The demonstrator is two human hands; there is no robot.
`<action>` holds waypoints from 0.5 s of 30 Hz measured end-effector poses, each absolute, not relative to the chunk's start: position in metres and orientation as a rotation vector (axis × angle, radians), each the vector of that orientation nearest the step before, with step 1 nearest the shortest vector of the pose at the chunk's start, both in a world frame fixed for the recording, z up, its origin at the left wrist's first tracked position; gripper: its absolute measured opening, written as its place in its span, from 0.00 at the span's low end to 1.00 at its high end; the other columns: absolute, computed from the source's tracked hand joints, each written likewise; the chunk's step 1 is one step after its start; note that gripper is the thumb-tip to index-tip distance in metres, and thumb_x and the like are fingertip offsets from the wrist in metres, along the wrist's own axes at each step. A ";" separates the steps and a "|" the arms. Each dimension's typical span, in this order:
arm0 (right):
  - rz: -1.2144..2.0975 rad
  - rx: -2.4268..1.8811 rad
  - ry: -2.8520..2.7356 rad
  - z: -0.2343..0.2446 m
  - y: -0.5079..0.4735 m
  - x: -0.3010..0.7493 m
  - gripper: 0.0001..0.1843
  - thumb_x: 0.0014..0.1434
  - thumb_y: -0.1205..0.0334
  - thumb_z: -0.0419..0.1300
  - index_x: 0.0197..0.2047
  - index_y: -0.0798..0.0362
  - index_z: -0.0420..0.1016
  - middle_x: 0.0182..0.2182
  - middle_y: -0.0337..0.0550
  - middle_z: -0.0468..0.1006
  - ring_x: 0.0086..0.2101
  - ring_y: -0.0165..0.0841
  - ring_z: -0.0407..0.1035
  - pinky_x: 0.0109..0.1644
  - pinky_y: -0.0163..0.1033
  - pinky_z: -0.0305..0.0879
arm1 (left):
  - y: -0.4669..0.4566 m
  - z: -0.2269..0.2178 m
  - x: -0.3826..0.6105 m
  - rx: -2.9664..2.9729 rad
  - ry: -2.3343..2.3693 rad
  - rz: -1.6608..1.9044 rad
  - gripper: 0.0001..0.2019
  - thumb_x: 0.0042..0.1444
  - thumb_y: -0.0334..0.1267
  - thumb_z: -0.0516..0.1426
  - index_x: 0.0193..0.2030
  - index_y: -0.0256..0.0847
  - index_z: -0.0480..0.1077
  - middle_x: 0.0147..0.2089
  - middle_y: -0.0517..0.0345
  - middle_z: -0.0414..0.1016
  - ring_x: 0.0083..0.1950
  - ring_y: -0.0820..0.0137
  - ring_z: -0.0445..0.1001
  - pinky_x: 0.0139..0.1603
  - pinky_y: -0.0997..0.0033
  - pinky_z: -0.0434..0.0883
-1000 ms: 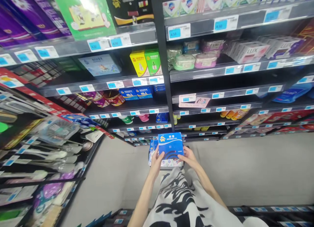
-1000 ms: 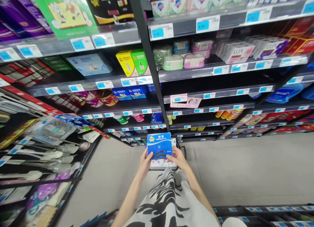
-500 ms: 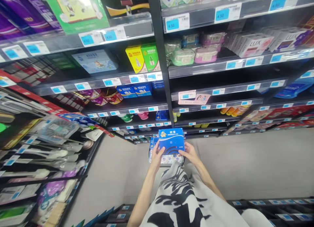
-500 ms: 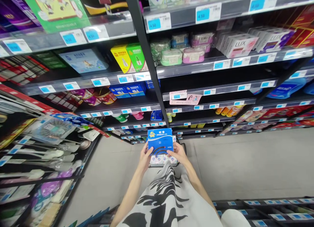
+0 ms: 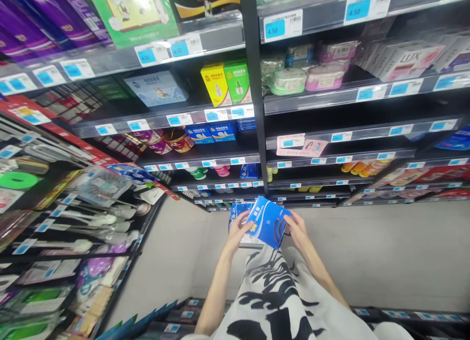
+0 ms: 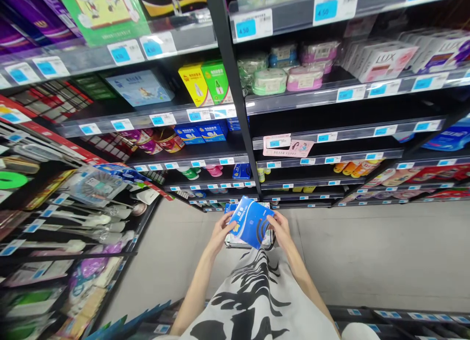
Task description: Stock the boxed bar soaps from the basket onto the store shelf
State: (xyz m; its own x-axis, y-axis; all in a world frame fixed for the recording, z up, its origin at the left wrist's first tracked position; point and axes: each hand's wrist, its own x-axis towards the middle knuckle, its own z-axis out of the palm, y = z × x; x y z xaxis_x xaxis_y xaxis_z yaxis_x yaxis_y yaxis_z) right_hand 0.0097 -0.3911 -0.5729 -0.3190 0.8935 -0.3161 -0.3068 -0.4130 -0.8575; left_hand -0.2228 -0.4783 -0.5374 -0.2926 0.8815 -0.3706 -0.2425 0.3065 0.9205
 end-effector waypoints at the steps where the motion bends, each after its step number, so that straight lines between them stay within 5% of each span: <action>1: 1.807 -1.090 -0.848 -0.574 -0.390 0.008 0.23 0.51 0.42 0.74 0.44 0.47 0.81 0.36 0.43 0.85 0.35 0.39 0.78 0.37 0.40 0.72 | -0.481 -0.539 -0.222 0.663 1.417 1.164 0.32 0.45 0.50 0.73 0.57 0.43 0.78 0.53 0.46 0.82 0.50 0.55 0.82 0.49 0.61 0.79; 5: 1.742 -1.198 -0.836 -0.575 -0.385 0.004 0.27 0.49 0.38 0.74 0.44 0.49 0.84 0.40 0.46 0.87 0.41 0.44 0.80 0.46 0.45 0.75 | -0.491 -0.549 -0.199 0.570 1.293 1.021 0.29 0.43 0.52 0.74 0.50 0.40 0.80 0.50 0.45 0.84 0.52 0.52 0.82 0.58 0.54 0.76; 10: 2.082 -1.002 -0.656 -0.566 -0.391 0.010 0.33 0.51 0.30 0.69 0.48 0.48 0.84 0.45 0.50 0.87 0.50 0.50 0.79 0.55 0.53 0.75 | -0.495 -0.557 -0.163 0.303 1.282 1.302 0.34 0.40 0.55 0.76 0.49 0.36 0.77 0.51 0.41 0.84 0.53 0.50 0.82 0.60 0.54 0.75; 15: 2.135 -0.863 -0.698 -0.567 -0.400 0.014 0.28 0.45 0.51 0.78 0.51 0.42 0.82 0.48 0.44 0.86 0.49 0.45 0.79 0.53 0.51 0.76 | -0.493 -0.553 -0.153 0.195 1.322 1.452 0.34 0.41 0.55 0.75 0.50 0.37 0.76 0.53 0.43 0.83 0.57 0.51 0.80 0.59 0.58 0.76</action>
